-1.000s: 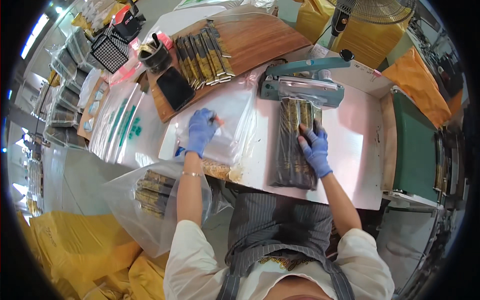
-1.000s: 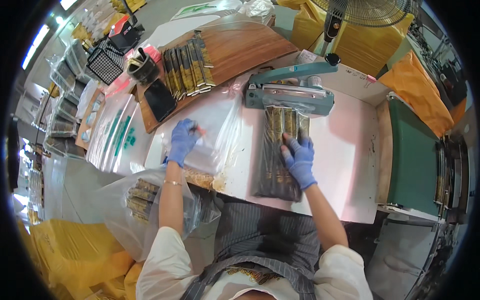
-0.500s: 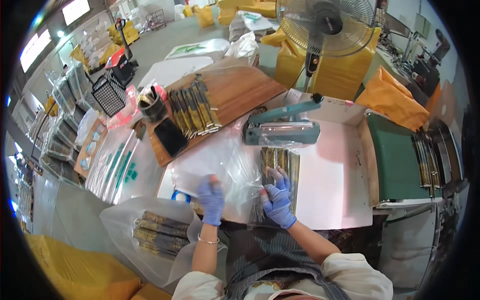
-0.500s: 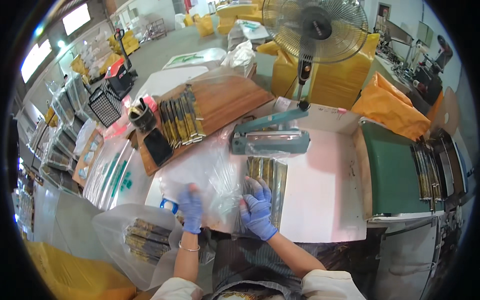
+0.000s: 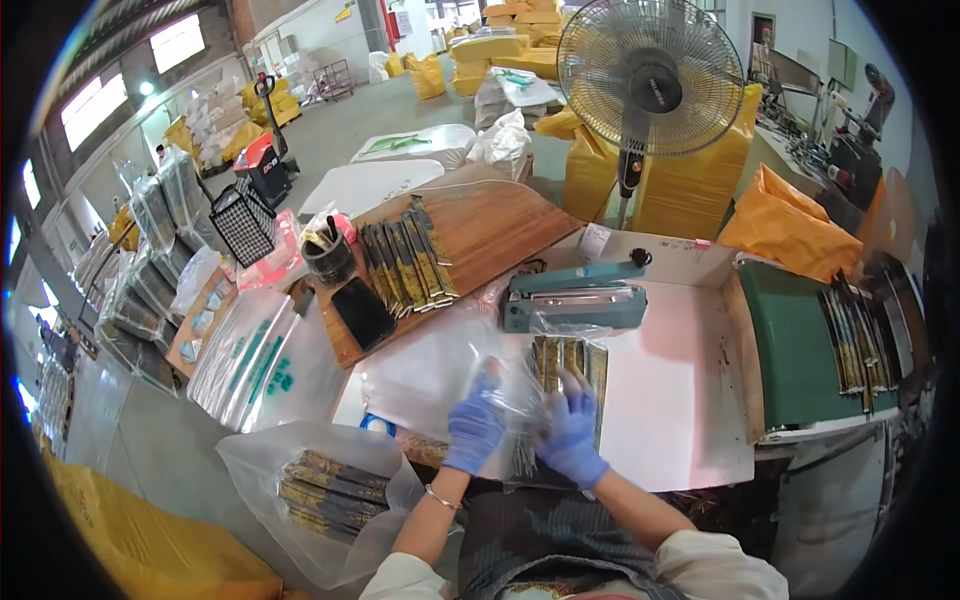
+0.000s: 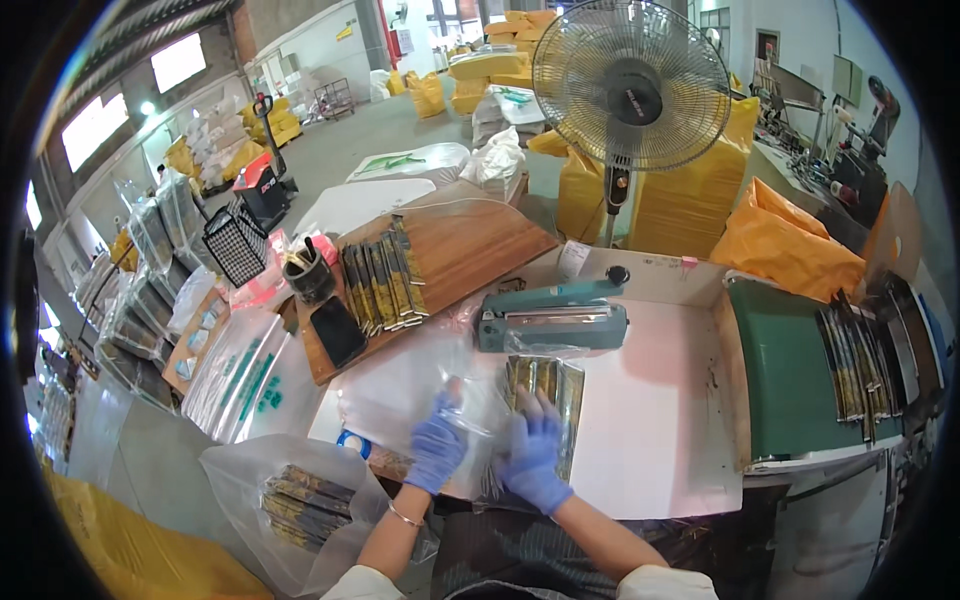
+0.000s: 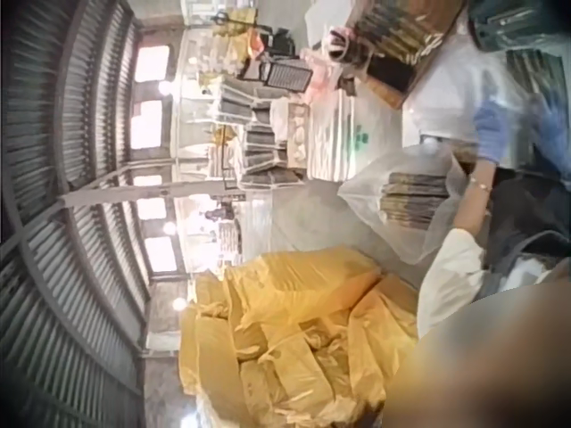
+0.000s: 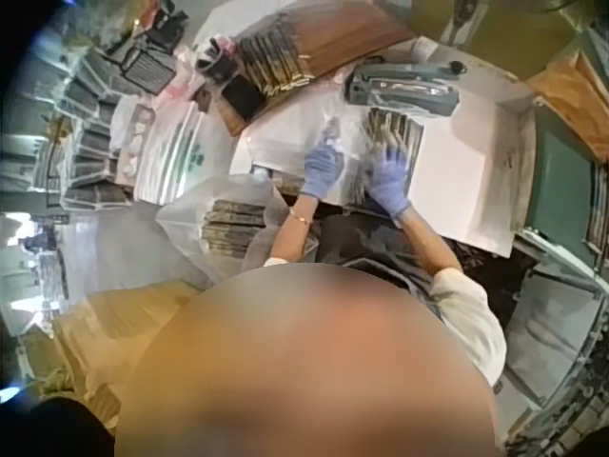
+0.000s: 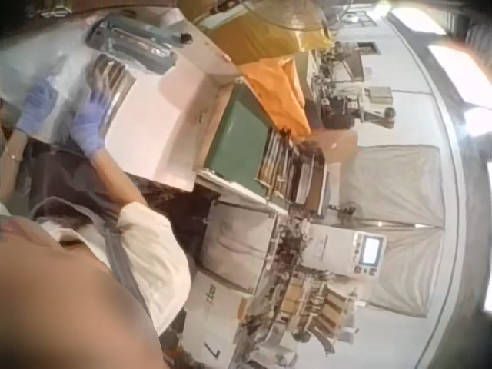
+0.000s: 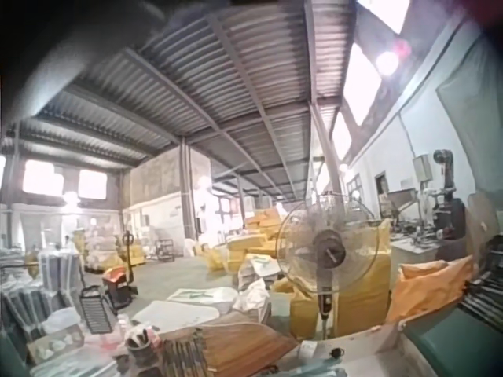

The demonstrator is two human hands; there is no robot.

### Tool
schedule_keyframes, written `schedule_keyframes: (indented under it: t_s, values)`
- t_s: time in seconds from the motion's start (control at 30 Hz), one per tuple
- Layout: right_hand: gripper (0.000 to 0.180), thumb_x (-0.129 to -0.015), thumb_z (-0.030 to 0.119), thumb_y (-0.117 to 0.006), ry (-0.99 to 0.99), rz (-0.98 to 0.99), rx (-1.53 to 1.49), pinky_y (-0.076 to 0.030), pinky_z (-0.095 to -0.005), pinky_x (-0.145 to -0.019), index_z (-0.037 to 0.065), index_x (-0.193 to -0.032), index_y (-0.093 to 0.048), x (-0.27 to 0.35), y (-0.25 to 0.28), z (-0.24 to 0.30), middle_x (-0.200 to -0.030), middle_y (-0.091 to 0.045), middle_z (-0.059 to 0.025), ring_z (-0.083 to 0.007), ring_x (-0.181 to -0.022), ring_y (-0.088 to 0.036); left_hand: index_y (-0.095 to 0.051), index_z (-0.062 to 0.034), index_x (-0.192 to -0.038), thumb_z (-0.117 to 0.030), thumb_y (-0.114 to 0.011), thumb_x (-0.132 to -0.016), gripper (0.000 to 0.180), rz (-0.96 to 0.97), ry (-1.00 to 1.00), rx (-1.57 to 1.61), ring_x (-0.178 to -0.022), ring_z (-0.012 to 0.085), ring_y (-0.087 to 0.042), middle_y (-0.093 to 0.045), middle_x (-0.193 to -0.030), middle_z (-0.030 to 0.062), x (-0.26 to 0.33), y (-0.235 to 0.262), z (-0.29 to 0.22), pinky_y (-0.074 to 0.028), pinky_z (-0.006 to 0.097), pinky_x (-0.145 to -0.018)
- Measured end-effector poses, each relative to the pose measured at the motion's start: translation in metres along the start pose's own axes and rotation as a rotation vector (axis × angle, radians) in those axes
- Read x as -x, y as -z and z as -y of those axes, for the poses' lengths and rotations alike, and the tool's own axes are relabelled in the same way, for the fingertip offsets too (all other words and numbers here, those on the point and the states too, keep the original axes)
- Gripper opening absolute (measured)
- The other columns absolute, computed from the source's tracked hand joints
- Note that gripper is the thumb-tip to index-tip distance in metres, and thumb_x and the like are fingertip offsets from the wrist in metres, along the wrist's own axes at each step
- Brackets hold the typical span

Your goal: Packaging and sealing bundles of sticks into plastic bags using a manual sealer at a factory workstation.

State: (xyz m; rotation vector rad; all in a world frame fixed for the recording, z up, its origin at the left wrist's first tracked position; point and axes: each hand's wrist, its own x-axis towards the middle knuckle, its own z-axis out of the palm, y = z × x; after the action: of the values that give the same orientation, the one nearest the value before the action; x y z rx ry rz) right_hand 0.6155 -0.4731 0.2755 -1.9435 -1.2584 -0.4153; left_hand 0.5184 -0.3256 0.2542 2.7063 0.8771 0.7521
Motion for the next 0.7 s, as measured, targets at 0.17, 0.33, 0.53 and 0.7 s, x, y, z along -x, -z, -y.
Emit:
schedule_keyframes:
  t_s: [0.17, 0.33, 0.53, 0.7]
  values:
    - [0.085, -0.057, 0.040, -0.074, -0.211, -0.120, 0.185, -0.019, -0.0505, -0.105, 0.010, -0.129, -0.041, -0.072, -0.056, -0.091, -0.141, -0.026, -0.0192, -0.0422, -0.129, -0.024, -0.046, -0.0137, -0.131, -0.008, -0.055, -0.069, 0.062, 0.211, -0.186, 0.068, -0.062, 0.0302, -0.060, -0.033, -0.144, 0.0104, 0.014, 0.011, -0.005, -0.049, 0.039, -0.056]
    - [0.107, -0.053, 0.055, -0.077, -0.178, -0.012, -0.020, -0.020, -0.0484, -0.106, 0.008, -0.137, -0.032, -0.016, -0.021, -0.138, -0.139, -0.030, -0.0215, -0.0399, -0.130, -0.025, -0.067, -0.0111, -0.097, -0.004, -0.062, -0.071, 0.028, -0.106, -0.167, 0.559, -0.047, 0.0102, -0.049, -0.046, -0.135, 0.0140, 0.017, 0.015, -0.015, -0.041, 0.024, -0.046]
    - [0.053, -0.071, 0.026, -0.063, -0.429, -0.176, 0.310, -0.035, -0.0461, -0.097, -0.001, -0.116, -0.051, 0.163, 0.063, -0.181, -0.120, -0.047, -0.0229, -0.0394, -0.111, -0.044, -0.064, -0.0124, -0.086, -0.006, -0.065, -0.071, 0.017, -0.041, -0.422, 0.925, -0.071, 0.0209, -0.063, -0.056, -0.123, 0.0143, -0.008, 0.019, -0.141, -0.049, 0.029, -0.058]
    - [0.039, -0.067, 0.017, -0.059, -0.610, -0.230, 0.526, -0.039, -0.0459, -0.089, 0.004, -0.105, -0.058, 0.250, 0.144, -0.194, -0.113, -0.051, -0.0182, -0.0378, -0.102, -0.048, -0.064, -0.0115, -0.085, -0.005, -0.063, -0.070, 0.016, 0.162, -0.530, 0.957, -0.081, 0.0275, -0.063, -0.057, -0.119, 0.0128, -0.047, -0.050, -0.219, -0.051, 0.032, -0.066]
